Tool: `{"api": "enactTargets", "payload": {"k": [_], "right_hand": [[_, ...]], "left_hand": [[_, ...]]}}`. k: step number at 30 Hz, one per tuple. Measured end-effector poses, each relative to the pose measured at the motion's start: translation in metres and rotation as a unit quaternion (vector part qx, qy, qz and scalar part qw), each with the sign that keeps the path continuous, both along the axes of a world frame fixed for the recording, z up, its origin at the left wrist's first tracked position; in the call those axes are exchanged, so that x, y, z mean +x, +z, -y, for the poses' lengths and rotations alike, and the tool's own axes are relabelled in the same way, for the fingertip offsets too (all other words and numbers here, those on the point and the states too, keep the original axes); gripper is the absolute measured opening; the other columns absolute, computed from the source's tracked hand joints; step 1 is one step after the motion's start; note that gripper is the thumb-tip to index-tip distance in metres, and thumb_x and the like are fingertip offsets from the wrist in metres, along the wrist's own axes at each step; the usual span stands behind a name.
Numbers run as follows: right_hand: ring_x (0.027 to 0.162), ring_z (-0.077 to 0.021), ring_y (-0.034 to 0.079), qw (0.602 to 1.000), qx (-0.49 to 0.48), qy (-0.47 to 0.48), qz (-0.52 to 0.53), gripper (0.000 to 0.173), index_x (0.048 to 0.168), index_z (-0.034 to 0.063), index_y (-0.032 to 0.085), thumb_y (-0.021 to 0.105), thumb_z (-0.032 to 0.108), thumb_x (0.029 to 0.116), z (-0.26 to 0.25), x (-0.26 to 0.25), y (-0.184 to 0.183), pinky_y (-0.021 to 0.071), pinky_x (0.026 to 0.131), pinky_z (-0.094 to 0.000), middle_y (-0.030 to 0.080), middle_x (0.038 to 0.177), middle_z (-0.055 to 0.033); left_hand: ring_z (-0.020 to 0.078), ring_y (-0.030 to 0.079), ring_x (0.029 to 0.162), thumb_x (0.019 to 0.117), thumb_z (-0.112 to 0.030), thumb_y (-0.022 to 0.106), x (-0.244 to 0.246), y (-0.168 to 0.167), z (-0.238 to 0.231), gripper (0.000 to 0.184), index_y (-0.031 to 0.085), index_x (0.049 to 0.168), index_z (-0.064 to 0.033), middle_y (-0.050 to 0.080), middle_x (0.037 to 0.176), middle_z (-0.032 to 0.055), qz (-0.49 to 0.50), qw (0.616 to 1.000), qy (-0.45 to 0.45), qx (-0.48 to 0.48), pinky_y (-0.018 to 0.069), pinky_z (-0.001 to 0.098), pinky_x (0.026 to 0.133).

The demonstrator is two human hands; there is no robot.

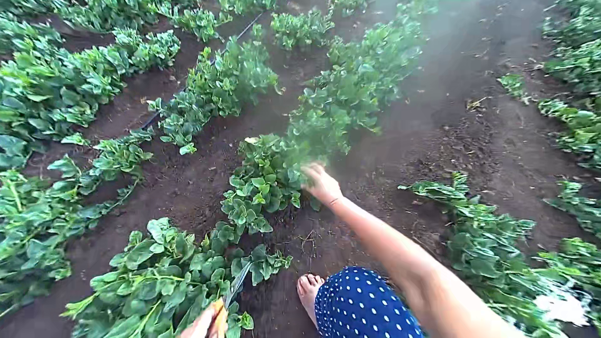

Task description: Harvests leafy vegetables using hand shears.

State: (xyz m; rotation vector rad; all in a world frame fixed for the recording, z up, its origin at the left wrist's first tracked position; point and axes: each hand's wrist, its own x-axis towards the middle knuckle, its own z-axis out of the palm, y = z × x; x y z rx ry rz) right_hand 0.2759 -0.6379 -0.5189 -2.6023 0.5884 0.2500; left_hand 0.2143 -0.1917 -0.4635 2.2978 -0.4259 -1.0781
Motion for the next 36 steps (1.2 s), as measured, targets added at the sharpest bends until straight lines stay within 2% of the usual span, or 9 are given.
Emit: {"api": "enactTargets", "payload": {"k": [3, 6, 8, 12, 17, 21, 27, 32, 36], "right_hand": [[0.127, -0.0374, 0.059, 0.985, 0.025, 0.007, 0.172, 0.033, 0.128, 0.0012, 0.067, 0.068, 0.016, 0.0991, 0.031, 0.018, -0.035, 0.0461, 0.109, -0.0547, 0.061, 0.135, -0.0229], [0.119, -0.0333, 0.064, 0.969, 0.072, -0.049, 0.23, 0.032, 0.125, -0.0001, 0.068, 0.066, 0.02, 0.1003, 0.065, 0.033, -0.041, 0.0492, 0.106, -0.0517, 0.067, 0.126, -0.0222], [0.106, -0.0323, 0.069, 0.963, 0.091, -0.089, 0.237, 0.033, 0.124, -0.0002, 0.068, 0.067, 0.023, 0.1004, 0.085, 0.043, -0.037, 0.0531, 0.099, -0.0524, 0.07, 0.117, -0.0217], [0.098, -0.031, 0.072, 0.962, 0.117, -0.133, 0.206, 0.034, 0.123, -0.0017, 0.067, 0.065, 0.024, 0.1017, 0.111, 0.064, -0.027, 0.0548, 0.096, -0.0508, 0.072, 0.11, -0.0207], [0.086, -0.0214, 0.072, 0.938, 0.197, -0.169, 0.231, 0.031, 0.122, -0.0039, 0.065, 0.067, 0.02, 0.1008, 0.137, 0.055, -0.039, 0.0602, 0.084, -0.0398, 0.071, 0.108, -0.0186], [0.085, -0.0181, 0.072, 0.915, 0.256, -0.186, 0.251, 0.029, 0.121, -0.0047, 0.064, 0.066, 0.017, 0.1006, 0.139, 0.028, -0.047, 0.061, 0.082, -0.0359, 0.07, 0.107, -0.0171], [0.076, -0.0097, 0.069, 0.862, 0.321, -0.238, 0.311, 0.025, 0.115, -0.0062, 0.063, 0.068, 0.011, 0.0989, 0.145, 0.013, -0.067, 0.0611, 0.075, -0.0283, 0.069, 0.097, -0.0102], [0.076, -0.0075, 0.07, 0.869, 0.318, -0.201, 0.323, 0.019, 0.111, -0.0058, 0.064, 0.068, 0.007, 0.0978, 0.139, 0.018, -0.064, 0.0614, 0.076, -0.026, 0.069, 0.095, -0.0081], [0.077, -0.0065, 0.07, 0.879, 0.3, -0.175, 0.327, 0.017, 0.109, -0.0051, 0.066, 0.068, 0.007, 0.0974, 0.139, 0.016, -0.064, 0.0617, 0.076, -0.0253, 0.07, 0.094, -0.0068]], "left_hand": [[0.044, 0.072, 0.101, 0.0977, -0.011, 0.064, 0.036, -0.038, 0.016, 0.036, 0.064, 0.128, 0.0085, 0.073, 0.112, 0.0253, 0.093, 0.995, -0.038, -0.01, 0.0541, 0.0645, 0.092], [0.0396, 0.073, 0.099, 0.0963, -0.017, 0.068, 0.057, -0.073, 0.024, 0.042, 0.062, 0.132, 0.0037, 0.073, 0.111, 0.0219, 0.122, 0.991, -0.056, 0.028, 0.0562, 0.0613, 0.09], [0.0333, 0.073, 0.102, 0.0966, -0.021, 0.069, 0.068, -0.082, 0.034, 0.047, 0.058, 0.137, 0.0012, 0.072, 0.116, 0.0183, 0.057, 0.996, -0.043, 0.044, 0.0564, 0.0544, 0.093], [0.0186, 0.073, 0.096, 0.0968, -0.019, 0.07, 0.078, -0.084, 0.068, 0.037, 0.059, 0.128, -0.0015, 0.073, 0.111, 0.01, -0.122, 0.992, 0.021, 0.004, 0.0591, 0.0369, 0.089], [0.0182, 0.072, 0.094, 0.1026, -0.02, 0.063, 0.105, -0.086, 0.142, 0.032, 0.057, 0.129, -0.0022, 0.071, 0.109, 0.0101, -0.185, 0.982, -0.005, 0.024, 0.059, 0.0357, 0.085], [0.0192, 0.072, 0.092, 0.1099, -0.023, 0.05, 0.125, -0.082, 0.205, 0.028, 0.056, 0.127, -0.0016, 0.071, 0.107, 0.0101, -0.235, 0.972, 0.033, -0.004, 0.06, 0.0359, 0.08], [0.0171, 0.075, 0.083, 0.1138, -0.04, 0.023, 0.127, -0.12, 0.286, 0.049, 0.059, 0.11, -0.0067, 0.075, 0.092, 0.0066, -0.406, 0.889, 0.081, -0.195, 0.0601, 0.0308, 0.063], [0.0154, 0.076, 0.077, 0.1134, -0.043, 0.023, 0.119, -0.166, 0.338, 0.053, 0.06, 0.101, -0.007, 0.076, 0.091, 0.0101, -0.52, 0.781, 0.193, -0.288, 0.0554, 0.0232, 0.051], [0.0167, 0.076, 0.075, 0.1133, -0.044, 0.021, 0.118, -0.183, 0.348, 0.056, 0.06, 0.097, -0.0063, 0.077, 0.091, 0.0125, -0.53, 0.709, 0.307, -0.35, 0.0529, 0.0217, 0.046]]}}
